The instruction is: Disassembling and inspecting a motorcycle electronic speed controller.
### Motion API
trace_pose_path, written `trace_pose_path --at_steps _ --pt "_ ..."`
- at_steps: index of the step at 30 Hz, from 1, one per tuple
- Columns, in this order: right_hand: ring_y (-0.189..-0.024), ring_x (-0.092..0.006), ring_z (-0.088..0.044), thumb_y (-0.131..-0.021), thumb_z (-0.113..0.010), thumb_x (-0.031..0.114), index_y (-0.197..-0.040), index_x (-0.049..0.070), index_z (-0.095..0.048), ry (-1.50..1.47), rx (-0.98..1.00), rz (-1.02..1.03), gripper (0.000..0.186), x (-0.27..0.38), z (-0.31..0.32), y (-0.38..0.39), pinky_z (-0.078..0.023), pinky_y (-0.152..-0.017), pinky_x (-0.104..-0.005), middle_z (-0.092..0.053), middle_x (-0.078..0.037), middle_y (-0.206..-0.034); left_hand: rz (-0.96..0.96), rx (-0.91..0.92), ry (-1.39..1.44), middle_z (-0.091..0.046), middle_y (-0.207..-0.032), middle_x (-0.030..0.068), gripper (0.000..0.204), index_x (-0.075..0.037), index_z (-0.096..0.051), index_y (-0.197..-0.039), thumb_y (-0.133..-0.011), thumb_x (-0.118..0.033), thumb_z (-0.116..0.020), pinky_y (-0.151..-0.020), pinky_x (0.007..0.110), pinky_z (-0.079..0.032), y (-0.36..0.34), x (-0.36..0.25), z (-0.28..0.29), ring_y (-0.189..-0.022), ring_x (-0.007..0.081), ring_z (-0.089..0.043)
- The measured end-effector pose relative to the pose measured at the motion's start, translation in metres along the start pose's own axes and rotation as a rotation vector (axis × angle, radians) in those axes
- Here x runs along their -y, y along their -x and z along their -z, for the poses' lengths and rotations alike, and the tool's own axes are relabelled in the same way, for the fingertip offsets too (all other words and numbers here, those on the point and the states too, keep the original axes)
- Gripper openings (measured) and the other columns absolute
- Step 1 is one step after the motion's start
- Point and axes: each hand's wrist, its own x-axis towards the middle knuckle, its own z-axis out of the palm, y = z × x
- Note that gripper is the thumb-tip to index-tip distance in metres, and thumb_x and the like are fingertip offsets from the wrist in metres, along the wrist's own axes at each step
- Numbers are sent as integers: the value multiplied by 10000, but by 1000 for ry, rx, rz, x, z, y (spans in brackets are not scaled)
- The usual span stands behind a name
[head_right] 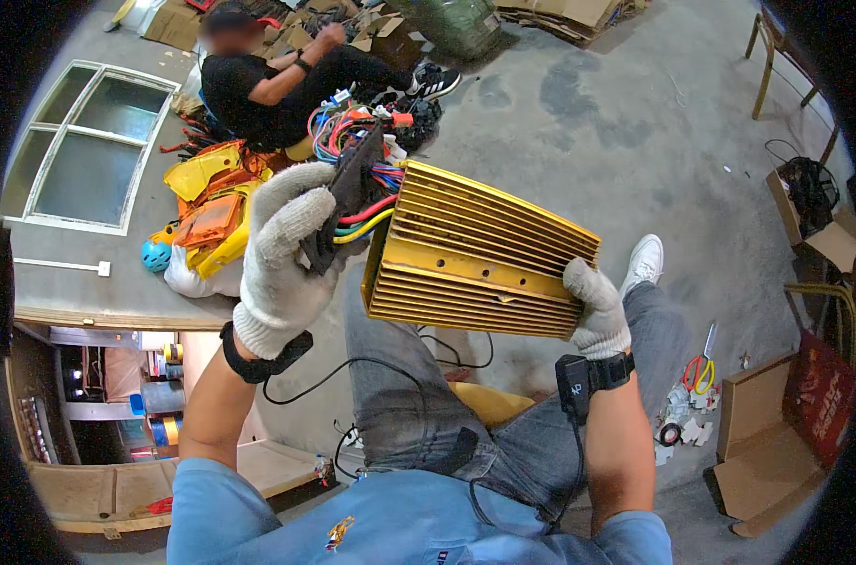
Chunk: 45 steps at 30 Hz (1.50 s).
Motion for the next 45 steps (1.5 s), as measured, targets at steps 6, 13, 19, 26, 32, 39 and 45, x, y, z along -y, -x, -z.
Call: trace_pose_path --at_steps 6,13,19,26,32,39,45 --pt "-1328 -412 -606 -1010 -707 335 -1519 -19 -478 -55 -37 41 660 -5 7 -8 -526 -1098 -584 -584 -249 -1476 21 -17 -25 -582 -1367 200 891 -157 -525 -1395 -636 157 -869 -1005 449 -548 15 2 -6 -1220 382 -623" --pt "-1303 -433 -621 -1028 -677 333 -1507 -24 -483 -63 -38 -5 628 -1 8 -9 -557 -1045 -624 -583 -257 -1469 52 -98 -36 -575 -1368 192 883 -127 -499 -1442 -684 127 -873 -1027 447 -540 29 9 -26 -1227 371 -619" --pt "-1276 -440 -636 -1019 -690 318 -1503 -24 -483 -64 -112 27 628 -3 8 -9 -571 -1029 -617 -606 -258 -1438 252 -100 -133 -570 -1338 177 868 -49 -446 -1473 -742 -2 -910 -1076 399 -502 29 0 -32 -1222 335 -610" --pt "-1262 -447 -641 -1023 -674 320 -1496 -23 -493 -63 -76 35 612 1 -1 -10 -570 -1024 -623 -603 -267 -1438 577 -202 96 -568 -1295 177 890 0 -459 -1448 -683 8 -912 -977 397 -530 42 -5 -48 -1146 316 -627" --pt "-1271 -455 -636 -1022 -671 302 -1503 -26 -485 -89 -68 30 611 2 4 -10 -568 -1025 -624 -599 -271 -1441 1064 -102 289 -633 -1140 95 689 8 -518 -1375 -797 -83 -883 -894 337 -540 30 -30 -35 -1031 191 -644" --pt "-1216 -452 -670 -1001 -699 207 -1380 -10 -530 -130 -136 76 468 3 -15 -13 -612 -963 -611 -620 -272 -1397 987 -180 592 -680 -1171 97 347 68 -593 -1317 -1022 -108 -645 -935 307 -534 26 -88 7 -1021 148 -650" --pt "-1136 -411 -715 -980 -707 141 -1136 55 -524 -18 -125 158 255 6 -16 -12 -644 -929 -558 -662 -236 -1322 1080 219 883 -644 -1314 151 536 93 -551 -1413 -1090 -335 -565 -1088 371 -490 -10 -77 17 -1236 216 -620"
